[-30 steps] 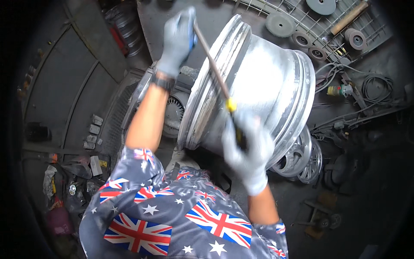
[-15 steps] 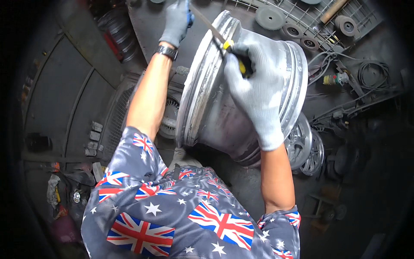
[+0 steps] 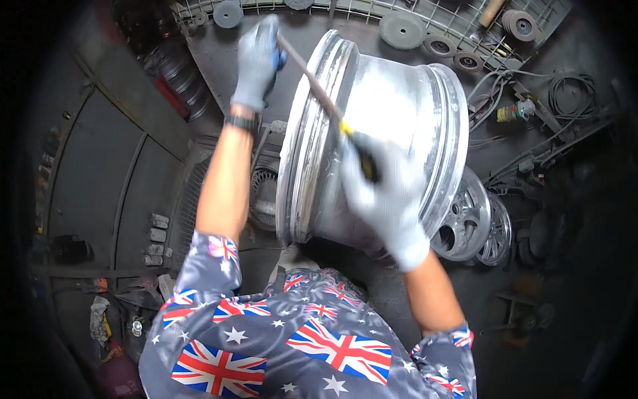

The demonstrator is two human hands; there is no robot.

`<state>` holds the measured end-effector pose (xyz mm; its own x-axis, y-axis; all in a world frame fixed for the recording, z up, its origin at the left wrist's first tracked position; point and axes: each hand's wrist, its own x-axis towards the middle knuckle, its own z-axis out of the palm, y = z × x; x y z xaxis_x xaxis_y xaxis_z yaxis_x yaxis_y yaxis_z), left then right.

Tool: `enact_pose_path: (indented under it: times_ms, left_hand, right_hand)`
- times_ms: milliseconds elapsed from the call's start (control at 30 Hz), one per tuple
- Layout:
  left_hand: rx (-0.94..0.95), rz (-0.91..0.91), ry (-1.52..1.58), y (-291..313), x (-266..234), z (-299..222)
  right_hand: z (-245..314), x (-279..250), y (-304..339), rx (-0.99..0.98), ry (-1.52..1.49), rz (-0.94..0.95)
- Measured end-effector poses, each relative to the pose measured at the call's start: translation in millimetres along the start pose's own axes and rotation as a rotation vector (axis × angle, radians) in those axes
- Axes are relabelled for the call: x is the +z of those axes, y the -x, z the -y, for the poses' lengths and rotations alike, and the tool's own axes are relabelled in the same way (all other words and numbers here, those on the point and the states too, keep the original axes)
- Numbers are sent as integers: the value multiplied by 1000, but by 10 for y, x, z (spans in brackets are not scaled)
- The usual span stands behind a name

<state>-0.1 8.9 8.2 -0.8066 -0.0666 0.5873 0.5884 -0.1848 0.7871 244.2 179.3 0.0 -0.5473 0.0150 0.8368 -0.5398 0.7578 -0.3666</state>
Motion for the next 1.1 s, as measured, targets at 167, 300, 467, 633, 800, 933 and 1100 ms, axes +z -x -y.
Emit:
enact_pose_path:
  times_ms: [167,300,467,633,800,933,1100]
  left_hand:
    - [42,35,-262,-582,-19,445]
    - [-6,37,-32,218,-142,-101]
    - [125,116,-81,1432,-108,-465]
    - [6,154,155,1099,-98,-239]
    - [-5,-17,53,-135,6,-9]
    - [-15,-14,67,241,-87,-98]
    - [67,71,68,1212,-12,-405]
  right_hand:
    - [-34,80,-632,74,-30,31]
    - [233,-105,100,68,-25,59]
    - [686,-589,1165,32,90,192]
    - [305,-500,922,-64,129,113]
    - [9,81,-284,71,-64,11]
    - [158,-62,163,29,-51,12]
    - [528,-514,1034,63,17,115]
